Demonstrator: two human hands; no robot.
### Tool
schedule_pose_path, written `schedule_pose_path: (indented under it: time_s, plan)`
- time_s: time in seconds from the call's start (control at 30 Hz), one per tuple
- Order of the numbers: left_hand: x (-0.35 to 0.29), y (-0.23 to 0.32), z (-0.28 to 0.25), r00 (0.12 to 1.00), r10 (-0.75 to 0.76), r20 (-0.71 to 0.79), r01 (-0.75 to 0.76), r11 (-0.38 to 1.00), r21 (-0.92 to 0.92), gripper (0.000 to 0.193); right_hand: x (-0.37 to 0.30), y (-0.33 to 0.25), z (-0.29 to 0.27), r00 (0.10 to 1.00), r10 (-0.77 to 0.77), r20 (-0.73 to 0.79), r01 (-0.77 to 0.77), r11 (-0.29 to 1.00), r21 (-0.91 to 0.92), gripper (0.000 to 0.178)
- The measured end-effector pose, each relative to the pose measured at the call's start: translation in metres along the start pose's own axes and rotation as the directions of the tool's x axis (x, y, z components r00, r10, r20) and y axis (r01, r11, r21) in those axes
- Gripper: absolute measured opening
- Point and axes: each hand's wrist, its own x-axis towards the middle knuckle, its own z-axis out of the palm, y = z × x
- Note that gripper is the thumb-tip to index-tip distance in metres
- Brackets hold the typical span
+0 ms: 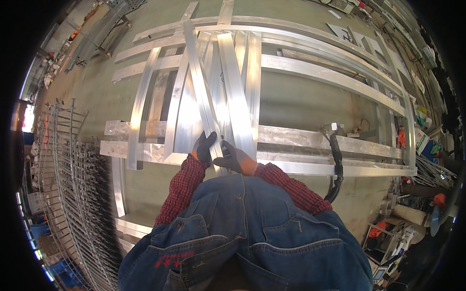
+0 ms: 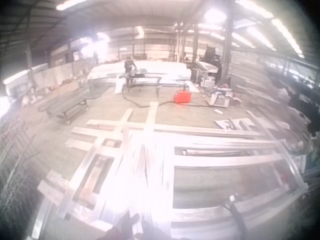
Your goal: The person positions and welds metal bars onto a rectangular frame using a welding torch. They repeatedly place bars, align them, and weld the joints, then flip the frame to continue welding on the opposite side.
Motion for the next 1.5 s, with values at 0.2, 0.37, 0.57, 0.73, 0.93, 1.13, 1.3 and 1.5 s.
schedule_pose_path:
  time_s: [0.2,0.37,0.57,0.73,0.93,1.13,1.3,1.5]
  plan:
    - [-0.006,0.006,-0.023,0.963,-0.251,0.096,0.269,0.899,-0.346,0.063,0.004,0.025,-0.013,0.999,0.044,-0.002,-0.043,0.983,0.177,0.052]
    - [-0.003,0.007,-0.036,0.965,-0.261,0.036,0.262,0.940,-0.218,0.062,-0.001,0.024,-0.032,0.993,0.119,-0.021,-0.111,0.968,0.223,0.042]
    - [0.011,0.004,-0.111,0.875,0.073,-0.478,0.339,0.611,0.715,0.069,-0.004,-0.001,-0.038,0.909,0.374,-0.184,-0.415,0.851,-0.321,0.047]
    - [-0.010,0.044,-0.211,0.678,0.422,-0.602,0.563,0.227,0.794,0.112,-0.014,-0.014,-0.054,0.904,0.277,-0.327,-0.427,0.644,-0.635,0.060]
    - [-0.034,0.079,-0.297,0.511,0.280,-0.813,0.844,0.019,0.537,0.138,-0.039,-0.004,-0.073,0.848,0.291,-0.443,-0.430,0.867,-0.252,0.056]
    - [-0.036,0.062,-0.344,0.558,0.051,-0.828,0.821,0.112,0.560,0.139,-0.045,0.003,-0.077,0.875,0.244,-0.418,-0.385,0.875,-0.293,0.054]
    - [-0.032,0.047,-0.368,0.713,-0.026,-0.701,0.648,0.405,0.645,0.125,-0.046,-0.017,-0.079,0.887,0.193,-0.419,-0.307,0.924,-0.226,0.049]
    - [-0.058,0.070,-0.277,0.936,-0.175,-0.307,0.279,0.899,0.336,0.058,-0.009,-0.055,-0.062,0.981,-0.009,-0.192,-0.088,0.868,-0.489,0.050]
